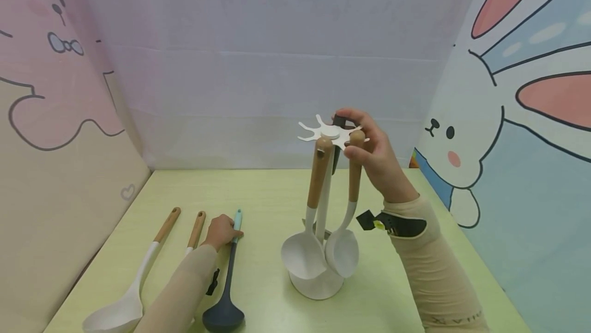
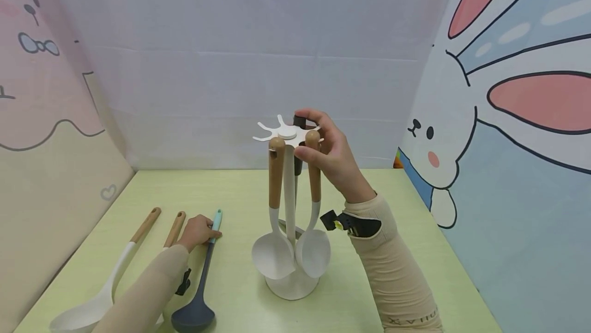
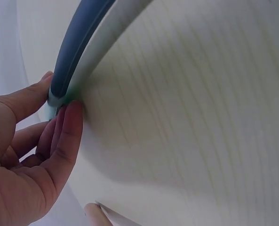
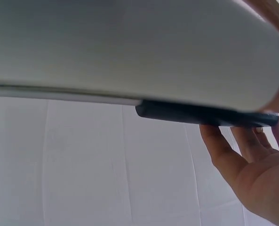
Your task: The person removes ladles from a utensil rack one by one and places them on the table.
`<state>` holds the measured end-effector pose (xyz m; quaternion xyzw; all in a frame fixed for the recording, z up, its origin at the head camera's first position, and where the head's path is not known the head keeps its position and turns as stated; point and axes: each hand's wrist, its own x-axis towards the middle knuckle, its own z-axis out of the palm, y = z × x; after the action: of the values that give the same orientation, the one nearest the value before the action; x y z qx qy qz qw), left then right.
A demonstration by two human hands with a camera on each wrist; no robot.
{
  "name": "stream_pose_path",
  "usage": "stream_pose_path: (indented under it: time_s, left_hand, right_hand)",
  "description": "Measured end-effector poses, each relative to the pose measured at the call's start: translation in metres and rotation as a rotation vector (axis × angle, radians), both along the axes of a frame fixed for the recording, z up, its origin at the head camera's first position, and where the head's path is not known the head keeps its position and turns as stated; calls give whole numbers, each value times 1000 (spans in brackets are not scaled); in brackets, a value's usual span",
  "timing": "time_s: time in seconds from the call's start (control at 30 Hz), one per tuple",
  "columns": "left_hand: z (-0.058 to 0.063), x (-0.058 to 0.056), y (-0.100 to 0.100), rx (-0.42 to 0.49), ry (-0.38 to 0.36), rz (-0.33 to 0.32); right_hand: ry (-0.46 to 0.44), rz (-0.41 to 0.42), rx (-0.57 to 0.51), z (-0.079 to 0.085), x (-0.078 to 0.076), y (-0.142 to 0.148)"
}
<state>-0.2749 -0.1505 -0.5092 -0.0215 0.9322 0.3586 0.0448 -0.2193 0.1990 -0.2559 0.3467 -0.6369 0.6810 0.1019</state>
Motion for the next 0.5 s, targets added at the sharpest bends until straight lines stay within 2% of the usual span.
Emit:
stream_pose_path:
  time_s: [0.23,0.37,0.5]
  left_hand:
    - [4,4,-2,16,-6,-5]
    - [9,7,-4,-11,-15,-33]
    - [15,7,-7,-42,30,-56]
  right_hand:
    - [17,-19,2,0,3,-1]
    - [39,-51,10,1,5,-3]
    - [33,-55,8,1,5,-3]
